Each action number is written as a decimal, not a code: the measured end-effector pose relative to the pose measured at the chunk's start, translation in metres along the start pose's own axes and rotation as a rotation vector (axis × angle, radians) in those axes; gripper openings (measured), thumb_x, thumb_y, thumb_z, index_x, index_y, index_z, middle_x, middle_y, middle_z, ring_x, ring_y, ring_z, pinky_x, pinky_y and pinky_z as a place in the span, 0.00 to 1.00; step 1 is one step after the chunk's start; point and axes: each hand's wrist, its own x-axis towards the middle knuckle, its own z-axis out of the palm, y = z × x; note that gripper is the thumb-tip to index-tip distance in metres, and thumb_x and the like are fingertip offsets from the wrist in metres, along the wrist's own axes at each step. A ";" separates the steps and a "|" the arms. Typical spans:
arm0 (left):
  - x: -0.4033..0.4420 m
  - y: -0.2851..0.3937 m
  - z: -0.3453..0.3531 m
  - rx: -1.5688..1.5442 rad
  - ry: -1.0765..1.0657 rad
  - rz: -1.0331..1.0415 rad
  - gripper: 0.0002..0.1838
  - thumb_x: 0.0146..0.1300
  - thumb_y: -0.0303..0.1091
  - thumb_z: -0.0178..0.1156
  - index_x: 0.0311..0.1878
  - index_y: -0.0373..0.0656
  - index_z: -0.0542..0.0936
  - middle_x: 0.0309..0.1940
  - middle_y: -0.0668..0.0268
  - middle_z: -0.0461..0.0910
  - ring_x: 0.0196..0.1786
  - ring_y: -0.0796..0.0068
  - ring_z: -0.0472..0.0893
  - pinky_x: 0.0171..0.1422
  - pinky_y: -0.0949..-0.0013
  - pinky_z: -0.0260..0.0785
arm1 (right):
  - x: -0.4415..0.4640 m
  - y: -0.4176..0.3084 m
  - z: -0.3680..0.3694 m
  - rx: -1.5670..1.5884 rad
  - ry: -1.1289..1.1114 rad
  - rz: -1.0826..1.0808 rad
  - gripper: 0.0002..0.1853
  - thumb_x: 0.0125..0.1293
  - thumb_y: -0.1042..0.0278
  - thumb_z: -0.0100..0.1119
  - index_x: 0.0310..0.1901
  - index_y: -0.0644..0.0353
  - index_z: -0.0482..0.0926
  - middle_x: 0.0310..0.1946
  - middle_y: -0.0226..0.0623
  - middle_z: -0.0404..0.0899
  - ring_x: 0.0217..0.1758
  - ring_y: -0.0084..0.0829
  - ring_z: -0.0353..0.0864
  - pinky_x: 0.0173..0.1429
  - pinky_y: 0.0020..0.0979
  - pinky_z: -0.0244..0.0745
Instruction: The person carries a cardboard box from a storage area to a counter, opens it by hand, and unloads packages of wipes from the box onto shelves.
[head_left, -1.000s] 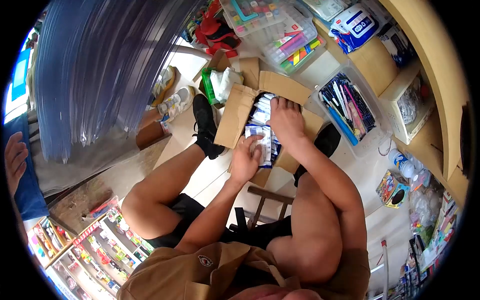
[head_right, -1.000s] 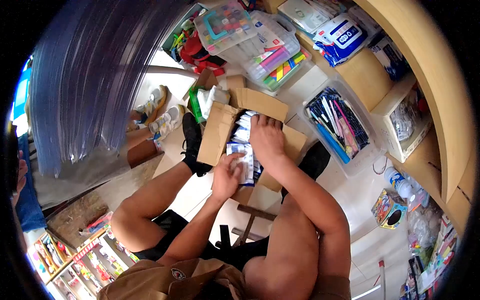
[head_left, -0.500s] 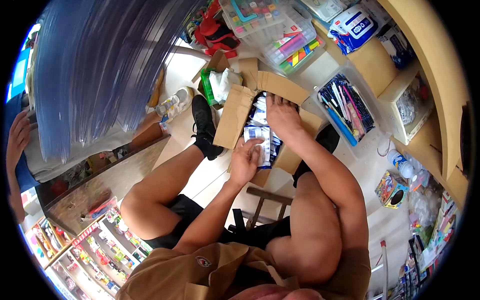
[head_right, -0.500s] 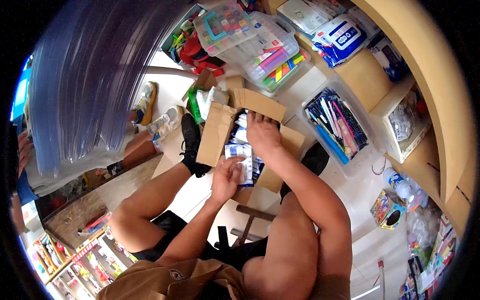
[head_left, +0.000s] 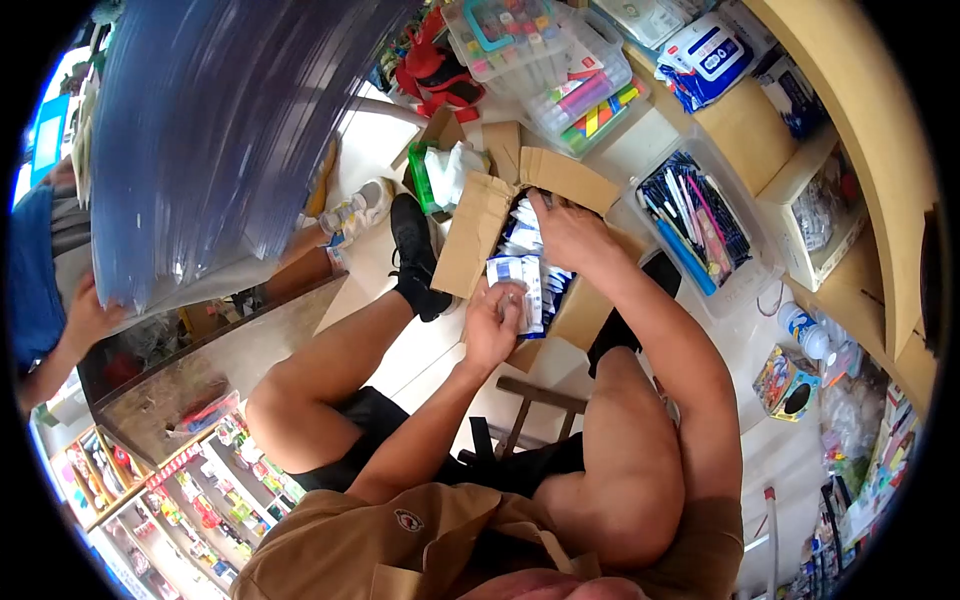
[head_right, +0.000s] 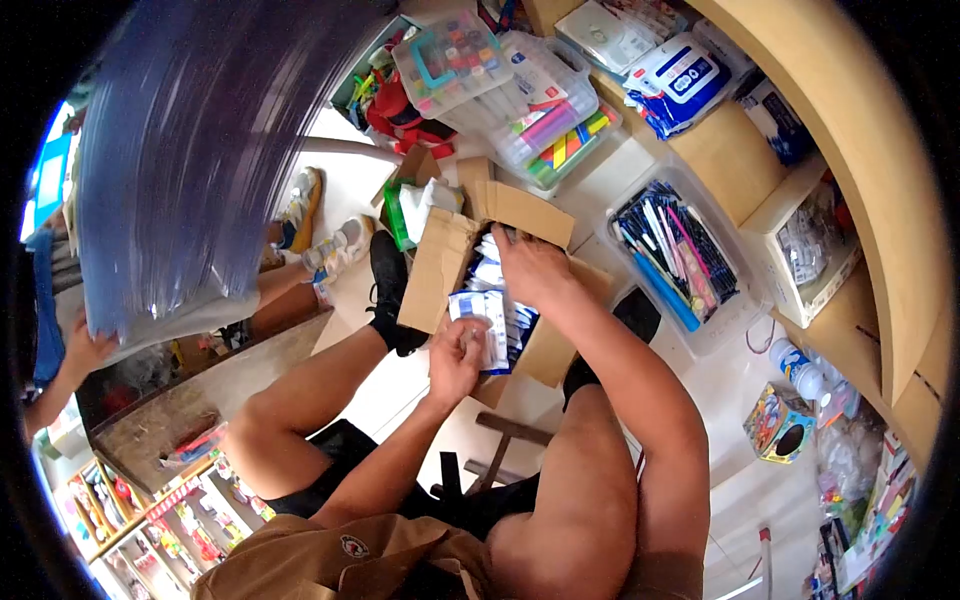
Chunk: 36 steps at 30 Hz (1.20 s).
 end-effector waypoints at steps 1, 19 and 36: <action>-0.002 0.000 0.000 -0.001 0.020 0.028 0.07 0.66 0.23 0.58 0.44 0.41 0.83 0.43 0.54 0.79 0.49 0.52 0.81 0.54 0.59 0.71 | 0.005 0.004 0.008 0.022 -0.009 0.003 0.35 0.62 0.75 0.56 0.72 0.65 0.60 0.62 0.72 0.70 0.63 0.65 0.77 0.64 0.55 0.76; -0.008 -0.008 0.001 -0.120 0.099 0.044 0.06 0.68 0.23 0.59 0.45 0.38 0.84 0.45 0.56 0.80 0.50 0.59 0.80 0.56 0.64 0.71 | -0.048 -0.036 -0.048 0.124 0.218 -0.048 0.35 0.52 0.72 0.67 0.64 0.61 0.66 0.50 0.63 0.81 0.53 0.56 0.84 0.56 0.49 0.79; 0.027 0.078 0.001 -0.540 -0.242 -0.231 0.38 0.62 0.37 0.74 0.66 0.31 0.63 0.58 0.54 0.71 0.60 0.69 0.75 0.68 0.63 0.69 | -0.108 -0.026 -0.034 1.103 0.410 0.083 0.26 0.76 0.56 0.59 0.65 0.67 0.70 0.50 0.47 0.83 0.56 0.44 0.84 0.63 0.41 0.74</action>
